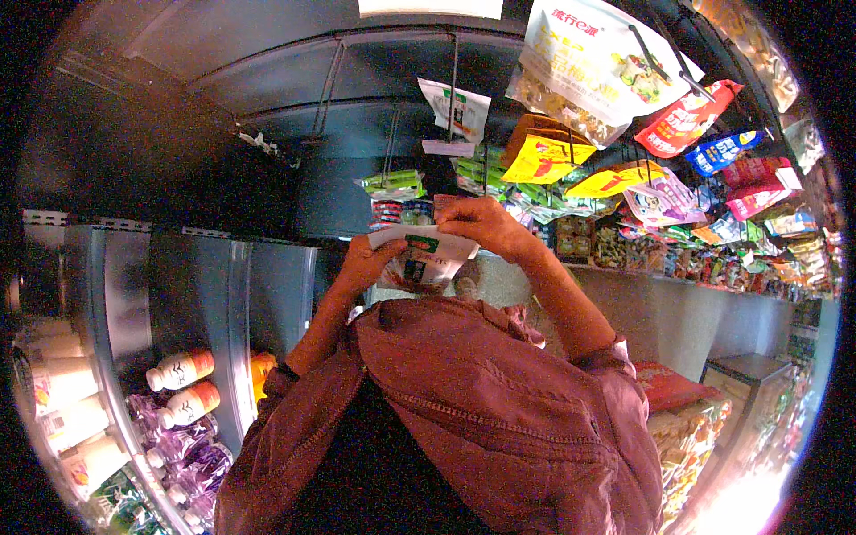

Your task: The person unpacks snack packets from a box, places them into a clear plastic bag, and then moves the bag to a shelf. The person handles multiple snack packets and a plastic bag by hand.

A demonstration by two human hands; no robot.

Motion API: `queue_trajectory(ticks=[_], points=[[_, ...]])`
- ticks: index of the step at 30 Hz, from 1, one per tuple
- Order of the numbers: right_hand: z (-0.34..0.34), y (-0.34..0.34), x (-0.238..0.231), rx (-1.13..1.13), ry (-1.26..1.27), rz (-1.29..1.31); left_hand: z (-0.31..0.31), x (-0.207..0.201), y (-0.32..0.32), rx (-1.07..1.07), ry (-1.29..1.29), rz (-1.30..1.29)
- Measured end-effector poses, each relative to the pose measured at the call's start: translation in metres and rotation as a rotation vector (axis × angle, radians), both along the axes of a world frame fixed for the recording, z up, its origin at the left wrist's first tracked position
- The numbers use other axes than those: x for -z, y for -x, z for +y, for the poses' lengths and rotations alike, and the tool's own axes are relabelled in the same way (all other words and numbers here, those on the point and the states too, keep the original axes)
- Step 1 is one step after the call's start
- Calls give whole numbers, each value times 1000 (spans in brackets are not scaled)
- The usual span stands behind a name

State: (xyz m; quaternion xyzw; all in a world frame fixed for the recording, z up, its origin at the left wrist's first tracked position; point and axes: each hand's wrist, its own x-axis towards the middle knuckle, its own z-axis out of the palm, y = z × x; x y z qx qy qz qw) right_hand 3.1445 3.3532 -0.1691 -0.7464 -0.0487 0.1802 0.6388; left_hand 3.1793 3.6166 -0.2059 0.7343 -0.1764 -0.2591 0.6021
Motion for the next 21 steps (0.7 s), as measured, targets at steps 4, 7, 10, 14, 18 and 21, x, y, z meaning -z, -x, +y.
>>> queue_trajectory(ticks=[4, 7, 10, 14, 18, 21], points=[[3, 6, 5, 24, 116, -66, -1, -2, 5, -76, -81, 6], [9, 1, 2, 31, 155, -28, 5, 1, 5, -50, -67, 44], [9, -3, 7, 0, 188, -252, 6, -3, 7, -75, 1, 82], [19, -2, 26, 272, -33, -114, -3, -10, 14, -330, 186, 80], [17, -6, 31, 314, -137, 25, 5, 10, 10, -383, 252, -23], [18, -12, 39, 290, -55, 7, 18, 26, 11, -476, 178, 31]])
